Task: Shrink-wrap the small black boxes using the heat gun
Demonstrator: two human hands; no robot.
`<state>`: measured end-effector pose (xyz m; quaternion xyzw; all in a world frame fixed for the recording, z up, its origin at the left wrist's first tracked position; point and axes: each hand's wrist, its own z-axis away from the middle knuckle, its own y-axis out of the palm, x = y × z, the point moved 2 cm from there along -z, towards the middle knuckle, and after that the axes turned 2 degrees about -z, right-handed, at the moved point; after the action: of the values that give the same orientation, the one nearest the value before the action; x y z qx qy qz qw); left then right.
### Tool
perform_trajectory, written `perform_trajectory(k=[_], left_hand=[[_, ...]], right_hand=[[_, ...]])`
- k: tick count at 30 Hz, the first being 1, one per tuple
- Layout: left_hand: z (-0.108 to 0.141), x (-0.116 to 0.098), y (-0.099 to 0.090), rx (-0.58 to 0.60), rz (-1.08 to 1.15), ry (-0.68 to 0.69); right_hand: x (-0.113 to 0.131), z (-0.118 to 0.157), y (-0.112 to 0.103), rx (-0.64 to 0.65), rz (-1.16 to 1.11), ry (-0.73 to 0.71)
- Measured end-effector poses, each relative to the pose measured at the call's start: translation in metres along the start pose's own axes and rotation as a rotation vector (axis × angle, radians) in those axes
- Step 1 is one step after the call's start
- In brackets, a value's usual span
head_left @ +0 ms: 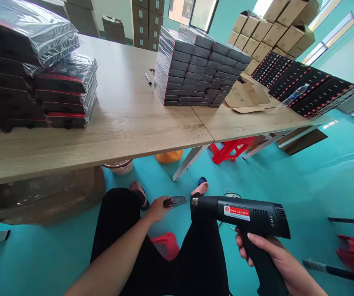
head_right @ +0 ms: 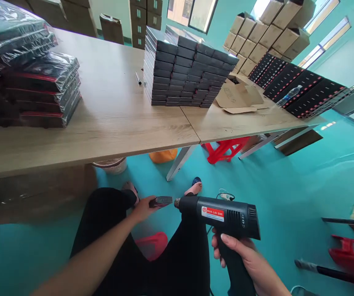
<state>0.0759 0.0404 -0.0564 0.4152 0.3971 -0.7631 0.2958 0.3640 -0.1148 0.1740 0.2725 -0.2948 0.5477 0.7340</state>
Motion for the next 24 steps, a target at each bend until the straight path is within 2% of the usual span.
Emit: perform_trajectory(k=[5,11,20,24], left_hand=[[0.007,0.002,0.0,-0.017,-0.005,0.038],[0.006,0.007,0.003,0.035,-0.025,0.036],[0.008,0.006,0.004,0.106,-0.021,0.027],[0.006,0.007,0.005,0.099,-0.021,0.066]], right_hand=[[0.014,-0.009,0.019,0.061,0.114,-0.01],[0.02,-0.015,0.019,0.05,0.172,0.002],[0.013,-0.018,0.031,0.088,0.163,0.013],[0.011,-0.022,0.041,0.137,0.161,0.007]])
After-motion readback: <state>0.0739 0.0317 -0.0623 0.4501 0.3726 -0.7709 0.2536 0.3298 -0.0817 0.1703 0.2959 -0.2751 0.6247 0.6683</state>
